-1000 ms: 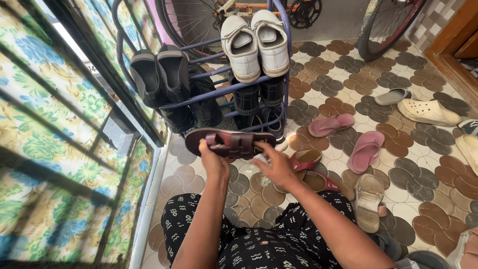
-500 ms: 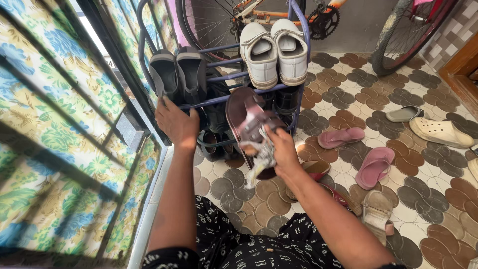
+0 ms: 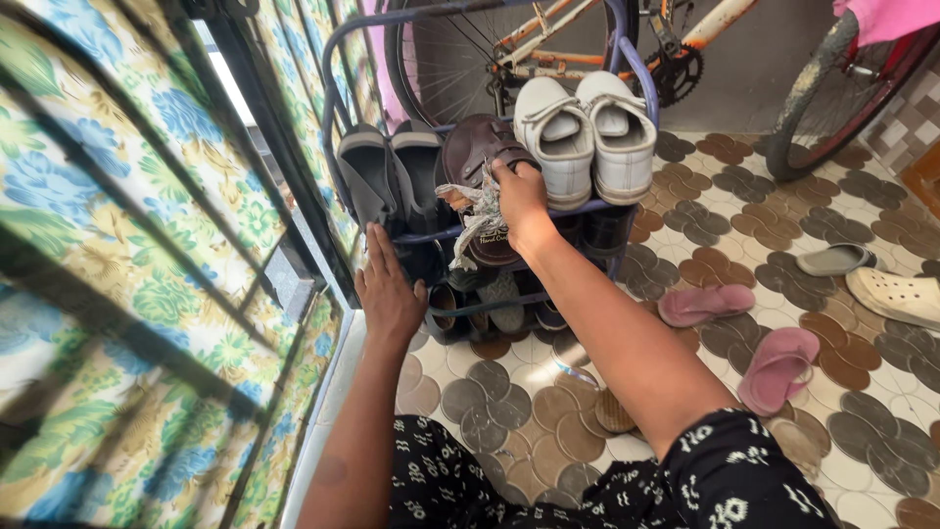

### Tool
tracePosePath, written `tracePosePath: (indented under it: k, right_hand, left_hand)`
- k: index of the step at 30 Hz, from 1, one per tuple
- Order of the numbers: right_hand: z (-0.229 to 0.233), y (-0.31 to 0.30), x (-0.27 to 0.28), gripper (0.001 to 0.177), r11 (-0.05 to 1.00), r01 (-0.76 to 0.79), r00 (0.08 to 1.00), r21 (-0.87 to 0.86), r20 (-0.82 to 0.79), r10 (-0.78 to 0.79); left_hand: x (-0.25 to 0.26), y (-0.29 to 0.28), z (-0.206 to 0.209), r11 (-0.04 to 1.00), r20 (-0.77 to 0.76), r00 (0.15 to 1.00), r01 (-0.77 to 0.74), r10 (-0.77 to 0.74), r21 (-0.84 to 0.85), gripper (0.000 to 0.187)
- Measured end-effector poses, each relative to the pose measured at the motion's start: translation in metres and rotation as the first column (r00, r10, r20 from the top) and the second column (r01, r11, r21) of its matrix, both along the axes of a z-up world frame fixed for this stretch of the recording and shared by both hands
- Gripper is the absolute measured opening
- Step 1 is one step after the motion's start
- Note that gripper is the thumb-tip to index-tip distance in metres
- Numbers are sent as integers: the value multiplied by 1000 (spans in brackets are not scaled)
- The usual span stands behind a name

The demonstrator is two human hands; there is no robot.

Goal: The person sits on the floor and wipes various shoes and sandals using a white cloth. They handle a grey slip-on shoe, brown sandals, and pink slippers, wiping the soles and uppers before placing them back on a blue shoe rack or the floor.

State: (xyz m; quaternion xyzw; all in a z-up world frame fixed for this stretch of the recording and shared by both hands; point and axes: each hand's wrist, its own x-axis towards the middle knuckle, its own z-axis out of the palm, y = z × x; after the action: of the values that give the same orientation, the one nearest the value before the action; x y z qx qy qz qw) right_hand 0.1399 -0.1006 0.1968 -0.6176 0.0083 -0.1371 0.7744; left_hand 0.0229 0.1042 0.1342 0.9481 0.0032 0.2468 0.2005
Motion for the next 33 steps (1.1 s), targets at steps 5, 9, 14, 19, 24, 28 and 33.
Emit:
tracePosePath:
  k: [5, 9, 14, 19, 24, 28, 33]
  right_hand:
    - [-14, 16, 50, 27, 988, 119, 993, -101, 27, -117]
    - [-9, 25, 86, 31, 935, 250, 965, -253, -13, -262]
    - [-19, 21, 112, 24, 914, 347, 926, -208, -79, -370]
    - [-39, 1, 121, 24, 995, 44, 987, 89, -159, -29]
    - [-42, 2, 116, 29, 1000, 11, 994, -29, -105, -14]
    - [-45, 8, 93, 29, 978, -1, 1000, -210, -26, -4]
    - [-38, 12, 76, 31, 958, 27, 1000, -287, 7, -26]
  left_hand:
    - [-4, 0, 1, 1000, -41, 999, -7, 6, -20, 118]
    - [-3, 1, -2, 1000, -14, 1000, -1, 0, -14, 117]
    - [-2, 4, 4, 999, 3, 999, 35, -35, -24, 113]
    - [13, 7, 11, 999, 93, 995, 43, -42, -6, 95]
    - [33, 11, 7, 989, 152, 985, 101, -85, -106, 85]
    - [36, 17, 8, 979, 133, 986, 121, -100, -166, 82]
    - [34, 13, 15, 976, 102, 990, 116, -98, -185, 84]
